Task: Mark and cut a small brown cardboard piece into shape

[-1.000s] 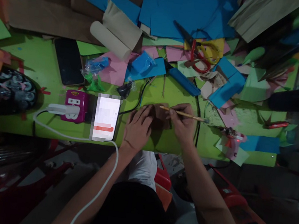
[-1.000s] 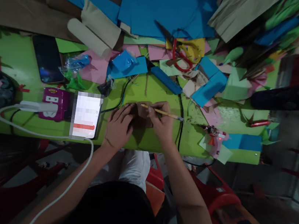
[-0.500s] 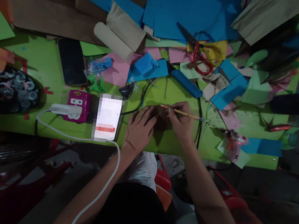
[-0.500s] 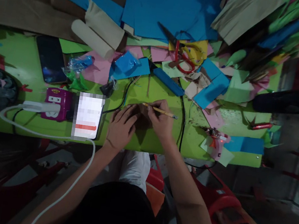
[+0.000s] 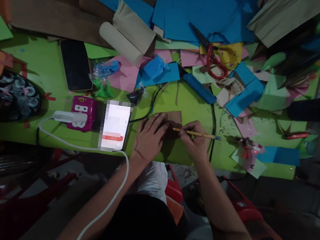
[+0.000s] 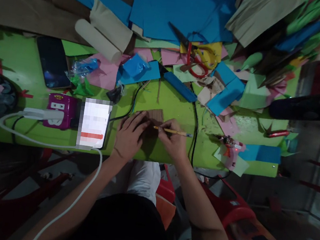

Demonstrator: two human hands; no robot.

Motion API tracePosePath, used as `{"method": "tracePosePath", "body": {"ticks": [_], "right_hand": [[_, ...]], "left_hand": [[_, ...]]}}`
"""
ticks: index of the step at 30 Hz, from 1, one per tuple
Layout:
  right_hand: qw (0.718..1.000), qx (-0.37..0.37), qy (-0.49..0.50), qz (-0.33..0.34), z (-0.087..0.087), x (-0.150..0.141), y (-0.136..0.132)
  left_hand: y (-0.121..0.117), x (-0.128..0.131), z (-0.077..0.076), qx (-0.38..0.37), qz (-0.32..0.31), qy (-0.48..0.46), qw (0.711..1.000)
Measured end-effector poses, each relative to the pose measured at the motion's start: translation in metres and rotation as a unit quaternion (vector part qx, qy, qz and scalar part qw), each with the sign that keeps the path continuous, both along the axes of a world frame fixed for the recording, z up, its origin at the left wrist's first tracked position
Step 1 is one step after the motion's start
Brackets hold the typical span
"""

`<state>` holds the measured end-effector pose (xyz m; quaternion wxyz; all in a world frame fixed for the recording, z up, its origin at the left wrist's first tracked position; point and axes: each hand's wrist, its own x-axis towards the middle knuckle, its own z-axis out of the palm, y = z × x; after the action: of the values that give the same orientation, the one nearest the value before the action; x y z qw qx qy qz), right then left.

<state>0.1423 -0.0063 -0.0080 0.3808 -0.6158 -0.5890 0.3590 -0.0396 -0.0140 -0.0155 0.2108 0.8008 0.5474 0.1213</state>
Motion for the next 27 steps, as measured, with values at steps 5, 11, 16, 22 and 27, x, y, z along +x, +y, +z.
{"method": "tracePosePath", "body": {"ticks": [5,11,16,22,27], "right_hand": [[1.000,-0.018,-0.006,0.004,0.004,0.002,-0.014],[1.000,-0.025,-0.010,0.004,0.004,0.000,-0.022],[0.999,-0.027,-0.005,0.026,0.006,0.003,-0.021],[0.999,-0.023,0.043,-0.003,0.004,0.006,-0.008],[0.993,-0.024,0.111,-0.031,-0.006,-0.005,0.016]], "left_hand": [[0.000,0.000,-0.002,0.021,0.008,-0.015,1.000],[-0.002,-0.003,-0.006,0.044,0.019,-0.030,0.998],[-0.006,-0.010,-0.004,0.022,0.000,-0.016,1.000],[-0.007,-0.015,-0.007,0.007,-0.015,-0.016,1.000],[-0.007,-0.014,-0.008,0.008,-0.010,-0.013,1.000]]}}
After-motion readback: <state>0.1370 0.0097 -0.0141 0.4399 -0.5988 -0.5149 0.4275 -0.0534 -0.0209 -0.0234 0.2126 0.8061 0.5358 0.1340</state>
